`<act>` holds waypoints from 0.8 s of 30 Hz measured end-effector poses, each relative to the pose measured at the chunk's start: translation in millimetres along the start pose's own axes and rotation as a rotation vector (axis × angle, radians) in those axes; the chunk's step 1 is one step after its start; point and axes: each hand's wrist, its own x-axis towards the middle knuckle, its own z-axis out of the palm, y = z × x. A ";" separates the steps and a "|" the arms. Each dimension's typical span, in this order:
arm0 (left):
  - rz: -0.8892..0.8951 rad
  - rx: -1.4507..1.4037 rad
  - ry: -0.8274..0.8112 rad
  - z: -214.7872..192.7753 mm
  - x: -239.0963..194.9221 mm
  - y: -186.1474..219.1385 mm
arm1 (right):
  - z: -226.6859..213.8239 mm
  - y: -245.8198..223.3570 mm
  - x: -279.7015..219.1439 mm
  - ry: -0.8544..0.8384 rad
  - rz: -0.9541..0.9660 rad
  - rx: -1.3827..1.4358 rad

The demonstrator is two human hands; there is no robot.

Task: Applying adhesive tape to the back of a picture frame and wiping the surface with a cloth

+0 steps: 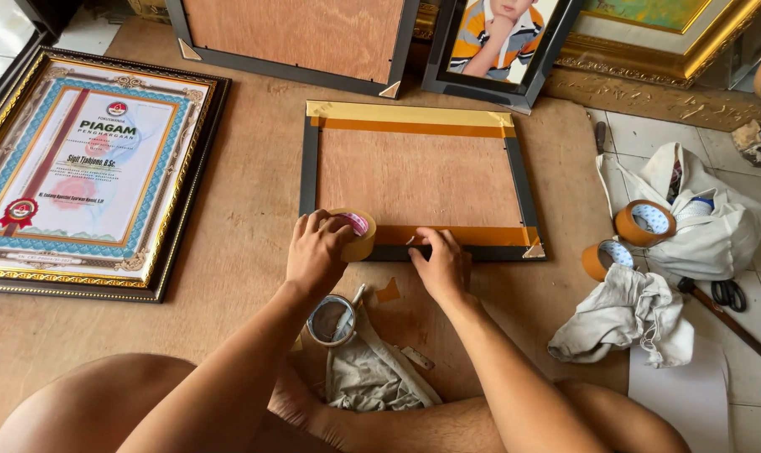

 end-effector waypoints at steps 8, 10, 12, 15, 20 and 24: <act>-0.103 0.040 -0.031 3.6 -8.1 -5.3 | -24.9 -24.2 -9.9 -0.072 -0.071 0.059; -0.094 0.053 -0.040 2.6 -9.5 -5.5 | -29.3 -33.8 -14.1 -0.113 -0.076 0.101; -0.095 0.010 -0.011 -2.0 -8.2 -3.0 | -21.7 -31.6 -13.2 0.008 -0.153 0.142; -0.033 -0.300 0.095 -9.7 -4.3 -5.7 | 34.0 14.5 11.7 0.097 -0.109 0.520; 0.045 -0.743 0.128 -19.6 0.9 21.1 | -48.3 -63.3 -7.0 -0.278 0.149 1.050; 0.111 -0.784 0.127 -47.2 0.9 45.2 | -72.9 -89.3 -10.6 -0.389 0.146 1.110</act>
